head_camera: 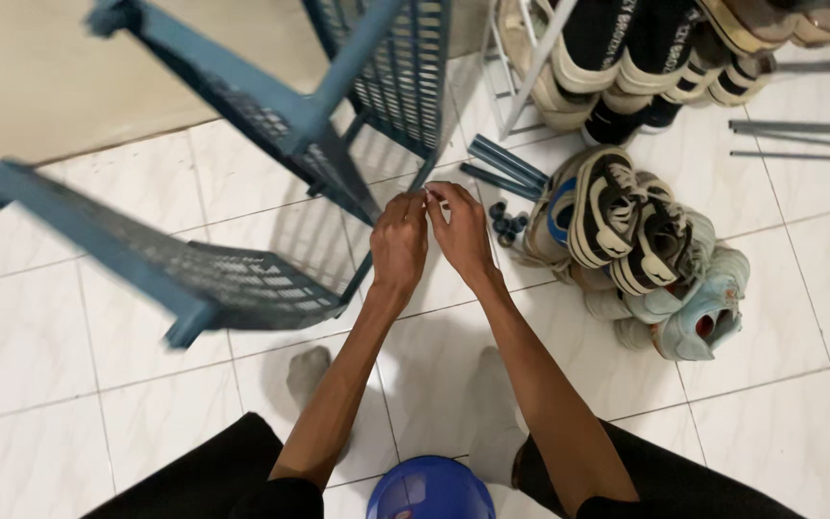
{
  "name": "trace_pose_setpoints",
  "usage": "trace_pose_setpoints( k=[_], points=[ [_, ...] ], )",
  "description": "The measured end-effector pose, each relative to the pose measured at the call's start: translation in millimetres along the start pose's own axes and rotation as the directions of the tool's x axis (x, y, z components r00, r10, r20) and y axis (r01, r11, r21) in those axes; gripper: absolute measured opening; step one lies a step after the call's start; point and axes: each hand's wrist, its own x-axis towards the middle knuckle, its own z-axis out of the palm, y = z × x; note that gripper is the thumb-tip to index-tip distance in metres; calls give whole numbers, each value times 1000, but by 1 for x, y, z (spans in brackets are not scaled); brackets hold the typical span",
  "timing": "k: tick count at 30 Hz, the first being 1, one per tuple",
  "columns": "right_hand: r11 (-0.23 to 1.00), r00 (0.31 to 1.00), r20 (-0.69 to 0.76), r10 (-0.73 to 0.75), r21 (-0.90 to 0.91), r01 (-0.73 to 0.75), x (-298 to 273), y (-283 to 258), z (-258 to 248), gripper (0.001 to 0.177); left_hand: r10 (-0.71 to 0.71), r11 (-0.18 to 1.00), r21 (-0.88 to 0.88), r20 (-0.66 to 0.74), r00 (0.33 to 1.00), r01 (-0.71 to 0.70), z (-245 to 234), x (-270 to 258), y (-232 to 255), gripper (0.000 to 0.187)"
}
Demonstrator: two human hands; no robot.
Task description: The person assembles a blue plastic shoe rack by inserting vertical support rods into the side panels and connecting the panels together. The person repeatedly adjusts the connections to secure the structure.
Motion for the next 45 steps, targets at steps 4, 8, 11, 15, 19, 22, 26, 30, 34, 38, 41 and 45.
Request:
trace_pose_setpoints(
  k=[4, 8, 11, 15, 19, 22, 26, 30, 34, 38, 41, 45],
  points=[
    [991, 993, 1, -115, 71, 115, -8, -40, 9, 24, -22, 1000, -18, -89, 996, 21, -45, -15, 11, 32],
    [983, 987, -2, -162, 85, 161, -17, -77, 17, 23, -35, 999, 10, -150, 988, 36, -86, -29, 20, 33],
    [971, 974, -17, -227, 79, 228, -22, -101, 24, 21, 13, 999, 38, -206, 979, -5, -112, -40, 26, 37],
    [950, 956, -32, -292, 108, 294, -35, -123, 31, 21, 27, 1000, -8, -218, 976, -29, -144, -62, 38, 44],
    [956, 965, -29, -262, 127, 263, -43, -132, 33, 24, 59, 998, 52, -327, 943, -45, -169, -82, 46, 30],
    [967, 971, -82, -224, 103, 231, -40, -131, 36, 34, 20, 991, 126, -462, 887, 44, -180, -91, 42, 27],
    [991, 991, -65, -117, 65, 121, -27, -121, 42, 53, -100, 983, 73, -558, 824, 169, -177, -95, 27, 35],
    [995, 997, 12, 80, 60, -80, -19, -106, 55, 62, -208, 968, 5, -549, 809, 252, -168, -101, 10, 38],
    [990, 991, 5, -132, -46, 132, -9, -91, 59, 49, -288, 946, 3, -459, 841, 326, -157, -111, -5, 21],
    [983, 991, 132, 30, -181, -6, -1, -84, 55, 28, -317, 943, -54, -438, 841, 328, -148, -114, -12, 15],
    [970, 985, 142, 94, -237, -59, -2, -86, 54, 25, -327, 941, -69, -439, 837, 331, -150, -110, -15, 13],
    [973, 981, 59, -185, -128, 191, -11, -89, 56, 18, -297, 950, -75, -511, 806, 303, -165, -102, -19, 11]
  ],
)
